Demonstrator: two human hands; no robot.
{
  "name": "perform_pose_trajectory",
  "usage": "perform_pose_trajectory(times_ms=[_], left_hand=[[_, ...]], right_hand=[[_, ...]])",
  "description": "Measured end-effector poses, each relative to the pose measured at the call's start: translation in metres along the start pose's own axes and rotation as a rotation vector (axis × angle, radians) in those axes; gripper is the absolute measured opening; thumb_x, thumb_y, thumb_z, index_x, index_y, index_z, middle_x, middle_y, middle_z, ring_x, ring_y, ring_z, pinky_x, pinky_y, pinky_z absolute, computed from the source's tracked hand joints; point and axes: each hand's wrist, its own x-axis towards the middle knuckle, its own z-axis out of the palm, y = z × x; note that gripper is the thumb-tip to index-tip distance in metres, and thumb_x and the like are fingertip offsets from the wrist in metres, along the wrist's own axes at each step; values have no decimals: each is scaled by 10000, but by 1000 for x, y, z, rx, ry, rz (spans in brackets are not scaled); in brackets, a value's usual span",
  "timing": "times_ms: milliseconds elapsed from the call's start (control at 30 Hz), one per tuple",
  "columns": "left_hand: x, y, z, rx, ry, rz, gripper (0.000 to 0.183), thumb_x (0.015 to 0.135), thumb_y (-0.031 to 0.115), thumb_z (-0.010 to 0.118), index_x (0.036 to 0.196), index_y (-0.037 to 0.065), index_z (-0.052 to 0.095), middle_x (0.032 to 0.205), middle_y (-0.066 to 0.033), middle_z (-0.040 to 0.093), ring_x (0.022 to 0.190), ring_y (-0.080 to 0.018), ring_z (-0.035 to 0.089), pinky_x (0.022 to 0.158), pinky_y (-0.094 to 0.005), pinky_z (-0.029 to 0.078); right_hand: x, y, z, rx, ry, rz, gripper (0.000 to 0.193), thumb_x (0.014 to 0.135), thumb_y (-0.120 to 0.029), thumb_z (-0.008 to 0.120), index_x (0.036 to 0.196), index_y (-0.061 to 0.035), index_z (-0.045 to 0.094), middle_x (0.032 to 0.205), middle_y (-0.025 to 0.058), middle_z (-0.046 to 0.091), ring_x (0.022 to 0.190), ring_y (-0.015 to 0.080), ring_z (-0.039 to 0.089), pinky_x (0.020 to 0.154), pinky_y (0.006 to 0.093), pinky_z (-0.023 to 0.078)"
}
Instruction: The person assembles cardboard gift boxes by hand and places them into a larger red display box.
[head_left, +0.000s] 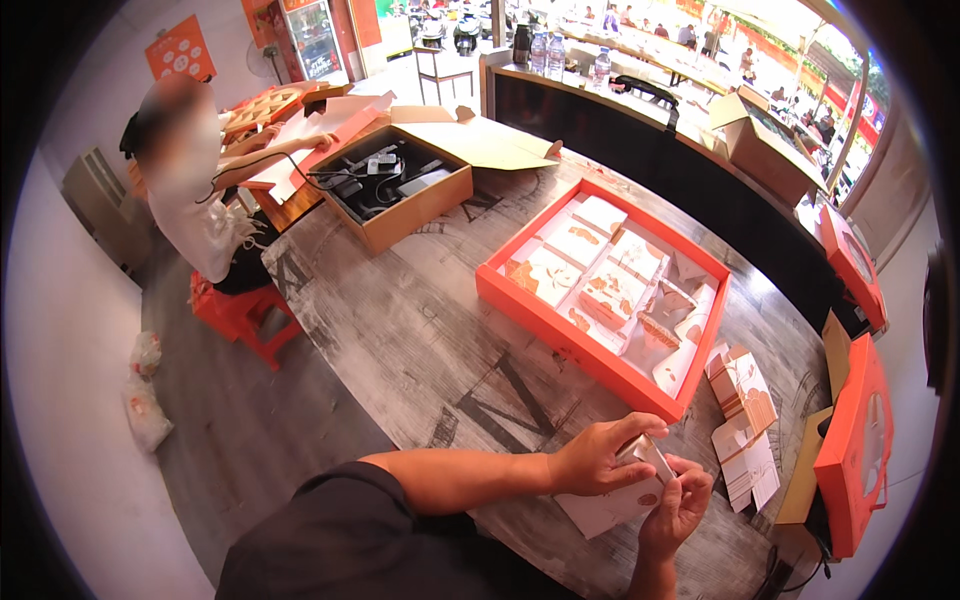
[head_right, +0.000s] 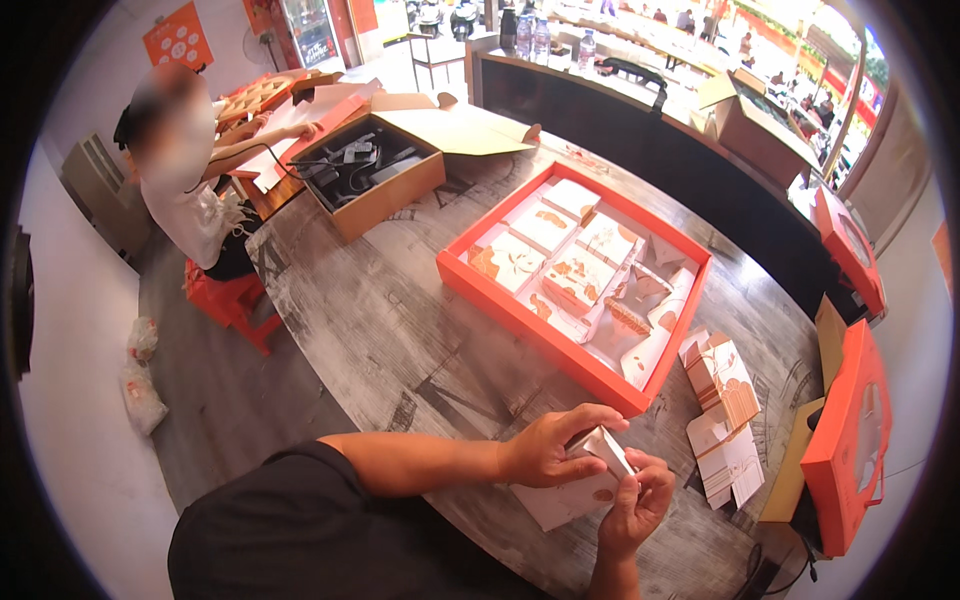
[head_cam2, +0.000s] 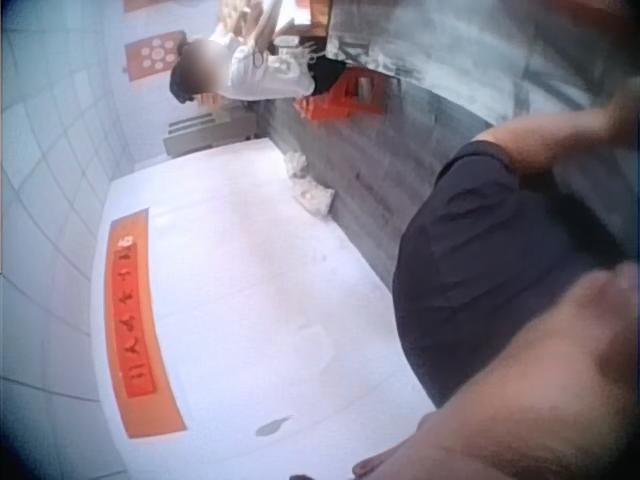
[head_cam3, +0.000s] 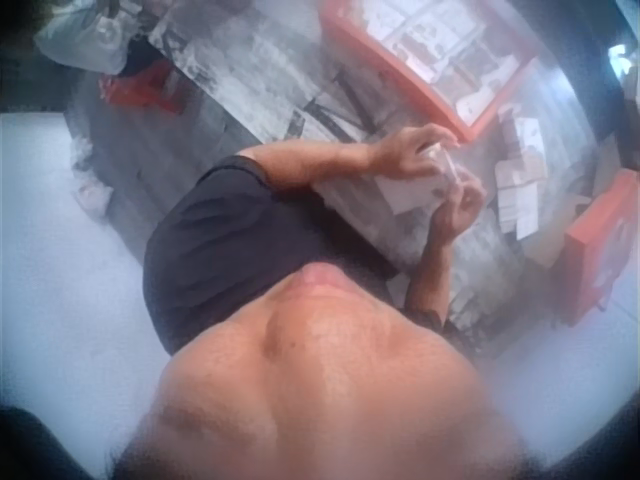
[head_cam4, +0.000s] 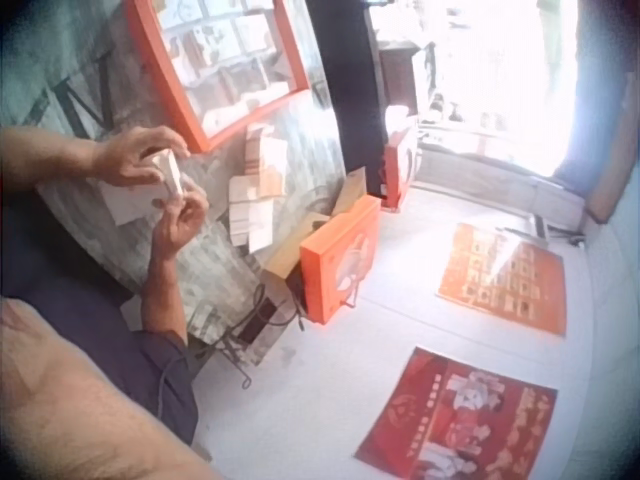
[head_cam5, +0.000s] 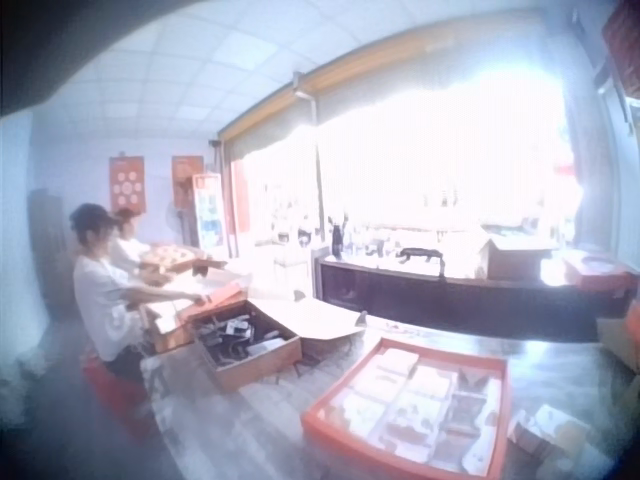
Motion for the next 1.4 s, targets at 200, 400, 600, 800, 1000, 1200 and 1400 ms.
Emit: perform_pose_trajectory(times_ms=[200,400,600,800,1000,1200,1400], left_hand=[[0,1,2,51,-18,35,593,938,363,729,1387,54,496,1222,-166,661,1055,-279,692,870,-365,535],[3,4,-3,26,-36,-32,481,967,298,689,1333,23,544,1264,-173,642,1157,-289,647,972,-369,501],[6,-7,0,0,6,50,307,985,216,658,1206,10,603,1227,-157,623,1178,-270,607,1002,-365,474],[6,-5,-2,-71,15,44,231,995,149,612,1175,5,598,1214,-147,601,1159,-246,589,1007,-353,459],[5,-14,-4,-174,-12,-18,232,1018,135,545,1207,5,579,1268,-134,565,1227,-222,537,1058,-347,410],[0,-16,0,-390,-44,-129,176,1023,148,537,1141,34,600,1185,-101,593,1169,-190,552,1032,-344,427],[3,-18,7,-371,-81,-38,180,1032,171,551,1106,25,626,1185,-110,598,1135,-200,568,996,-342,447]], right_hand=[[1,-2,6,121,35,8,121,1005,-133,561,1011,-49,473,1149,161,578,816,174,635,533,220,567],[3,-6,7,137,7,42,87,1005,-86,568,1055,-57,503,1192,151,572,889,170,639,579,261,614],[-1,1,5,194,-22,29,112,1020,-120,588,1072,-48,519,1216,135,553,865,125,610,615,234,590],[-3,-4,11,57,-50,-8,142,1003,-133,610,1065,-54,510,1238,148,536,889,140,591,658,237,558],[1,-1,11,-32,-102,-86,252,925,-85,678,1091,-62,489,1288,184,510,1041,212,567,897,317,494],[-6,-6,13,-6,-117,1,194,1023,-182,584,1148,-69,487,1318,152,502,1140,198,520,990,334,441],[-2,5,8,-55,-23,-73,152,1050,-199,530,1099,-56,541,1252,129,567,1040,160,554,882,274,456]])
